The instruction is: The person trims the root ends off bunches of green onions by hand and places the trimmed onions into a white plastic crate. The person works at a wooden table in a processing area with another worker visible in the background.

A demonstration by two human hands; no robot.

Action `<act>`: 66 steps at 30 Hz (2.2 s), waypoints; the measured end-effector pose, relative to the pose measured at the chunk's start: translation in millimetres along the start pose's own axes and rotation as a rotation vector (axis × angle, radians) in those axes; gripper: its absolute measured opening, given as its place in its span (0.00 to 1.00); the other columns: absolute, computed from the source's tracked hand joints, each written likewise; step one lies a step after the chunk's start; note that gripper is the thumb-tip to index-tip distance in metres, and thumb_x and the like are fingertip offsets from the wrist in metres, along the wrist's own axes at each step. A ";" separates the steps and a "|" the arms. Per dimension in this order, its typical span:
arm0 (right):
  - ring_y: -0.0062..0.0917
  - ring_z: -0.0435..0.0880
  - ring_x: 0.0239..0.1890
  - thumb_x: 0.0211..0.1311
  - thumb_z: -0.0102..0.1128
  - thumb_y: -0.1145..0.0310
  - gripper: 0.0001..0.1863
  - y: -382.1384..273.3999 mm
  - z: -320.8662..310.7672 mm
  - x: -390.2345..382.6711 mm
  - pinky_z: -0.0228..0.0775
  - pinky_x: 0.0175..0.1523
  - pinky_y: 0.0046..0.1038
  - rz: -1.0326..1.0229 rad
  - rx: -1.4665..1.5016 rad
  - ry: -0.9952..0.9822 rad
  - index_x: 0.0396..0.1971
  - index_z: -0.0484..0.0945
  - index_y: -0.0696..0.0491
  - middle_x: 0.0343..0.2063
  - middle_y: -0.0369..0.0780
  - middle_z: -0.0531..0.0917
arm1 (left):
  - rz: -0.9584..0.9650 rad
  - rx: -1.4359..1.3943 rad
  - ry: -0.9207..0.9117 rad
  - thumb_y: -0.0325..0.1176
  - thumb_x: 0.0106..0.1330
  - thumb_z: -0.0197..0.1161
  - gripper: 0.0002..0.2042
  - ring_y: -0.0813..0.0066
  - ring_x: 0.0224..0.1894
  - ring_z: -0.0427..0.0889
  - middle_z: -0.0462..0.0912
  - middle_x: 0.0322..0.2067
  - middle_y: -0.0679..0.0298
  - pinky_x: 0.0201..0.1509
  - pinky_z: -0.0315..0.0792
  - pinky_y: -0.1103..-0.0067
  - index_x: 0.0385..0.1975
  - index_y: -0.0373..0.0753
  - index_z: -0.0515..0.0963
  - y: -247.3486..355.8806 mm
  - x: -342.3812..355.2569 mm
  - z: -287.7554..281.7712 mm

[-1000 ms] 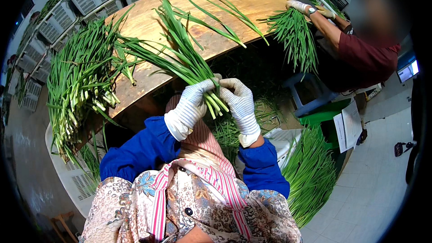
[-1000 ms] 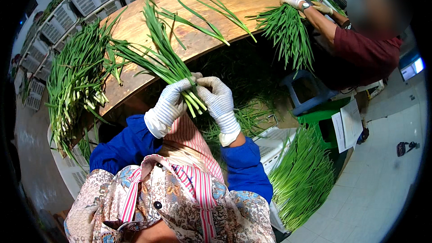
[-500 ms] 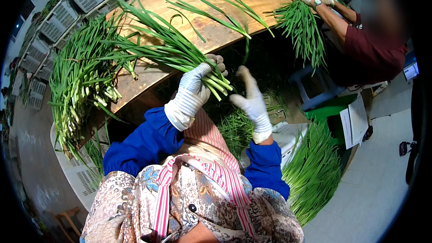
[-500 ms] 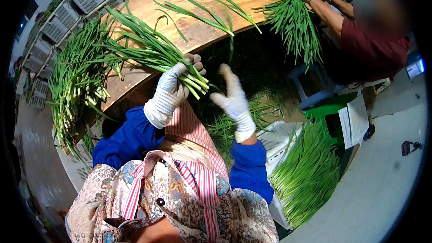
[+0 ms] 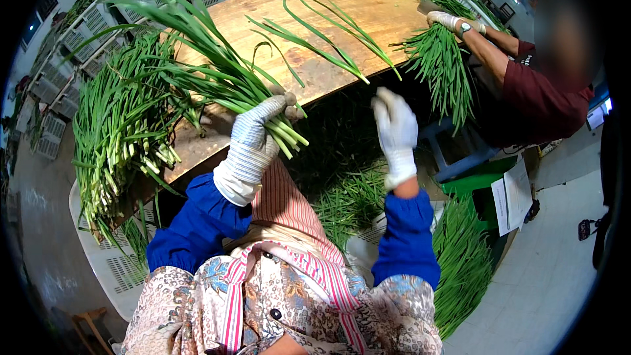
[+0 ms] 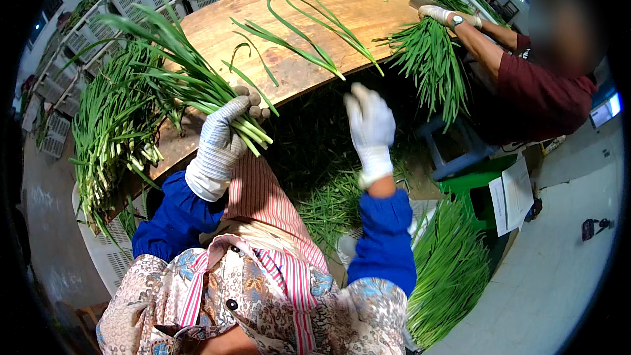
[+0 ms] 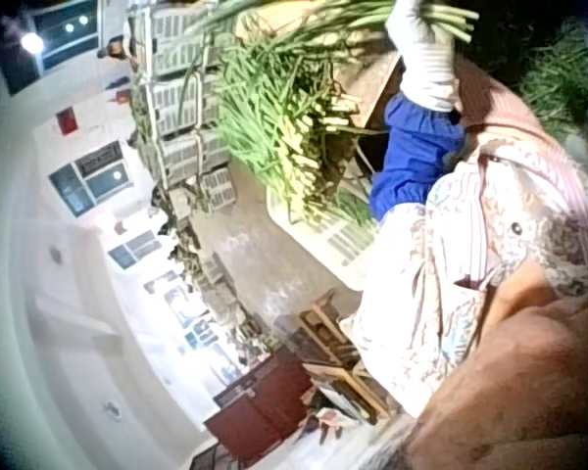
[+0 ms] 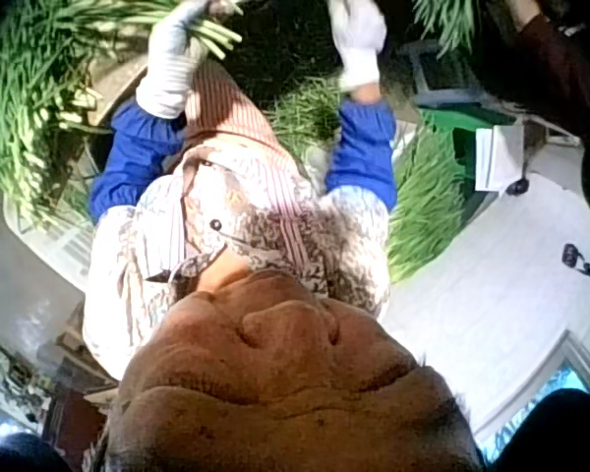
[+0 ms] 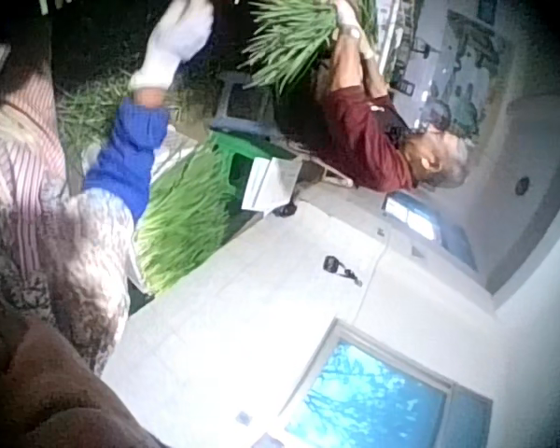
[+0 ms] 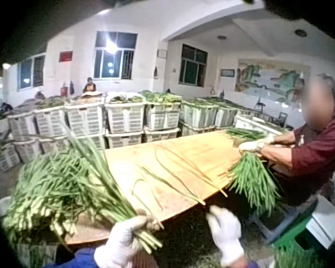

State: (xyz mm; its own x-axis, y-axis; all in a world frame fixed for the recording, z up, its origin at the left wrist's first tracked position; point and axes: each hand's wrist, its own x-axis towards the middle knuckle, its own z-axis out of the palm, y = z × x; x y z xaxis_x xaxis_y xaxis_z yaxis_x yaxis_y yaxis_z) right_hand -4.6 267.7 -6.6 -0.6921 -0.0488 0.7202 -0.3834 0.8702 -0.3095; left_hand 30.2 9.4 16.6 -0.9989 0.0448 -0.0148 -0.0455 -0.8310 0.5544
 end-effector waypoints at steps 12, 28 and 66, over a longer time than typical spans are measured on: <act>0.32 0.83 0.27 0.51 0.65 0.68 0.09 -85.0 -3.7 -14.7 0.74 0.34 0.27 0.039 0.637 -0.432 0.33 0.81 0.53 0.25 0.42 0.82 | -0.153 -0.024 0.111 0.28 0.61 0.60 0.12 0.62 0.35 0.78 0.79 0.33 0.58 0.45 0.74 0.67 0.44 0.37 0.71 -27.3 -0.4 1.7; 0.19 0.75 0.17 0.59 0.57 0.69 0.14 -29.5 14.4 43.9 0.66 0.23 0.24 0.344 0.478 0.064 0.45 0.78 0.54 0.17 0.39 0.79 | -0.085 0.105 0.069 0.28 0.60 0.60 0.12 0.72 0.23 0.79 0.78 0.28 0.60 0.31 0.78 0.71 0.42 0.37 0.71 50.8 -21.7 -3.7; 0.17 0.75 0.38 0.59 0.58 0.67 0.21 -78.2 -11.2 -25.5 0.70 0.45 0.23 0.574 1.125 -0.887 0.52 0.71 0.56 0.37 0.35 0.80 | -0.324 0.335 -0.140 0.28 0.53 0.66 0.16 0.71 0.31 0.79 0.79 0.31 0.63 0.38 0.75 0.76 0.42 0.35 0.74 -92.9 -24.2 -35.7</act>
State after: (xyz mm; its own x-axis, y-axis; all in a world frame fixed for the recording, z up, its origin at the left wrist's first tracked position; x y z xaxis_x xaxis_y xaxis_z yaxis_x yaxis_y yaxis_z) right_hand 50.0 206.4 6.1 -0.8757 -0.4684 -0.1169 0.0866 0.0858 -0.9925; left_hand 58.1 65.7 -64.3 -0.9216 0.3650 -0.1318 -0.3246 -0.5391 0.7772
